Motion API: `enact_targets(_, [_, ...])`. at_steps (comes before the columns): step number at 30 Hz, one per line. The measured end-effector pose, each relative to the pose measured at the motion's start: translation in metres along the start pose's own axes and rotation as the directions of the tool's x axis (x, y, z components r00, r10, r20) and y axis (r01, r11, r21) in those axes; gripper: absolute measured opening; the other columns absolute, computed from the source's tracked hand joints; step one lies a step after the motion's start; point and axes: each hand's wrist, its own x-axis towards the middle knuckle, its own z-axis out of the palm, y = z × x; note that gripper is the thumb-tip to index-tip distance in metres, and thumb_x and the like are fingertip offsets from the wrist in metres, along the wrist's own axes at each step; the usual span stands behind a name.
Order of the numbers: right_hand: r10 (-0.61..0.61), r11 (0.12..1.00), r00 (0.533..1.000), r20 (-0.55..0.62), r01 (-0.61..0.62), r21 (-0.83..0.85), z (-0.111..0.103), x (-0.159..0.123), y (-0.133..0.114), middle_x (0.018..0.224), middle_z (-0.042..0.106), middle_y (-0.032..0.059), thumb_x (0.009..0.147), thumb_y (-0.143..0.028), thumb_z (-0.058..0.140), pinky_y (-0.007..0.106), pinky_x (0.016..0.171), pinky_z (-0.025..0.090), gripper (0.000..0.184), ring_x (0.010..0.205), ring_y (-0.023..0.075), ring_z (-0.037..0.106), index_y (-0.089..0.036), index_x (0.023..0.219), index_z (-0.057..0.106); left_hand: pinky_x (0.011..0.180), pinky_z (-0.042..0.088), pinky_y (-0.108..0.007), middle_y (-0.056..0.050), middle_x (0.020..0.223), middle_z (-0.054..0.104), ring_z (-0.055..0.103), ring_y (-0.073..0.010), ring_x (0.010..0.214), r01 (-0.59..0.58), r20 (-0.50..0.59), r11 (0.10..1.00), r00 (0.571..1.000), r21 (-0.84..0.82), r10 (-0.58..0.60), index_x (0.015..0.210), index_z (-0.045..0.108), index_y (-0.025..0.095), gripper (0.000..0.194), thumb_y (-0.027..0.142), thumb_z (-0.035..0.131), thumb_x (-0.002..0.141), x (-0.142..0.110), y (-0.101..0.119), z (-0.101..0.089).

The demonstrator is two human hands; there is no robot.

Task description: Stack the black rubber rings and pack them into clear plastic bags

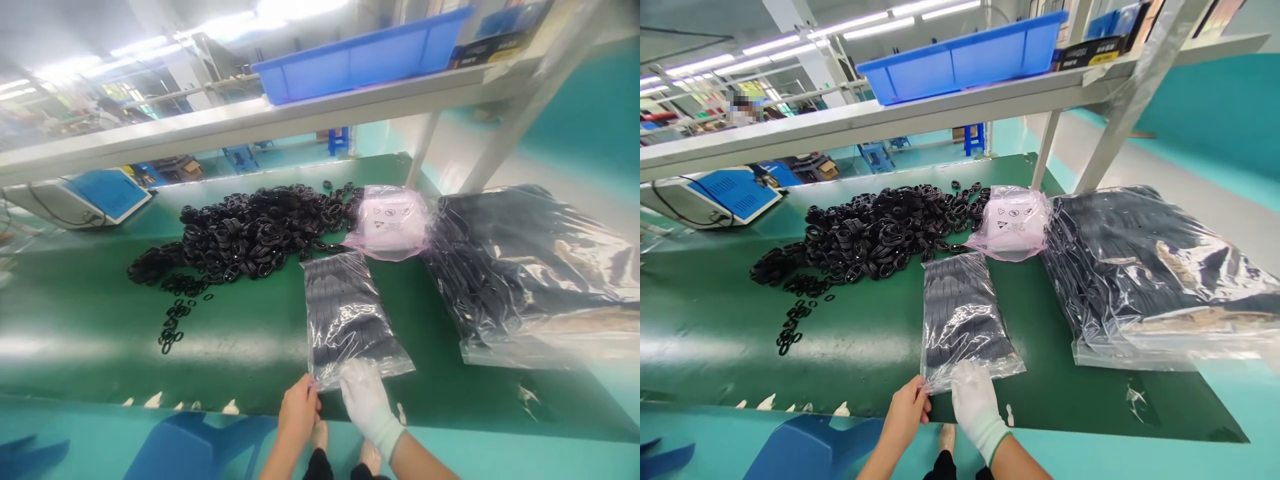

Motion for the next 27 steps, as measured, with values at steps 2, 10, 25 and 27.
enact_targets(2, [-0.013, 0.999, 1.0, -0.007, 0.014, 0.04, -0.005, -0.005, 0.003, 0.103, 0.061, 0.005, 0.081, -0.02, 0.041, 0.036, 0.091, 0.03, 0.024, 0.096, 0.0213, 0.051, -0.022, 0.095, 0.061, 0.05, 0.036, -0.019, 0.004, 0.058, 0.059, 0.054, -0.0082, 0.046, 0.004, 0.032, 0.999, 0.999, 0.044, -0.005, 0.069, 0.046, 0.02, 0.018, 0.026, 0.034, 0.082, -0.004, 0.001, -0.009])
enact_targets(10, [0.14, 0.99, 0.982, -0.128, -0.143, -0.014, -0.018, -0.017, 0.034, 0.099, 0.06, 0.0049, 0.079, -0.015, 0.042, 0.042, 0.09, 0.026, 0.024, 0.097, 0.0239, 0.045, -0.024, 0.089, 0.061, 0.071, 0.037, -0.031, -0.001, 0.086, 0.059, 0.053, -0.0181, 0.08, -0.445, -0.182, 0.68, 0.744, 0.582, 0.643, 0.088, 0.054, 0.023, 0.014, 0.022, 0.053, 0.074, -0.02, 0.039, -0.019])
enact_targets(25, [0.215, 0.977, 0.964, -0.157, -0.212, 0.038, -0.02, 0.003, 0.036, 0.094, 0.058, 0.0069, 0.079, -0.013, 0.04, 0.04, 0.087, 0.033, 0.021, 0.093, 0.0238, 0.047, -0.02, 0.083, 0.06, 0.063, 0.032, -0.03, -0.001, 0.065, 0.053, 0.046, -0.0158, 0.064, -0.711, 0.037, 0.324, 0.441, 0.624, 0.897, 0.067, 0.053, 0.018, 0.018, 0.006, 0.044, 0.075, 0.033, 0.06, 0.006])
enact_targets(27, [0.231, 0.973, 0.963, -0.139, -0.226, 0.051, -0.022, 0.0, 0.037, 0.097, 0.059, 0.0084, 0.077, -0.013, 0.041, 0.042, 0.088, 0.034, 0.022, 0.096, 0.0254, 0.047, -0.019, 0.087, 0.06, 0.063, 0.033, -0.03, -0.001, 0.067, 0.056, 0.049, -0.0159, 0.066, -0.705, 0.028, 0.386, 0.498, 0.596, 0.867, 0.069, 0.055, 0.02, 0.017, 0.01, 0.044, 0.077, 0.024, 0.063, 0.001])
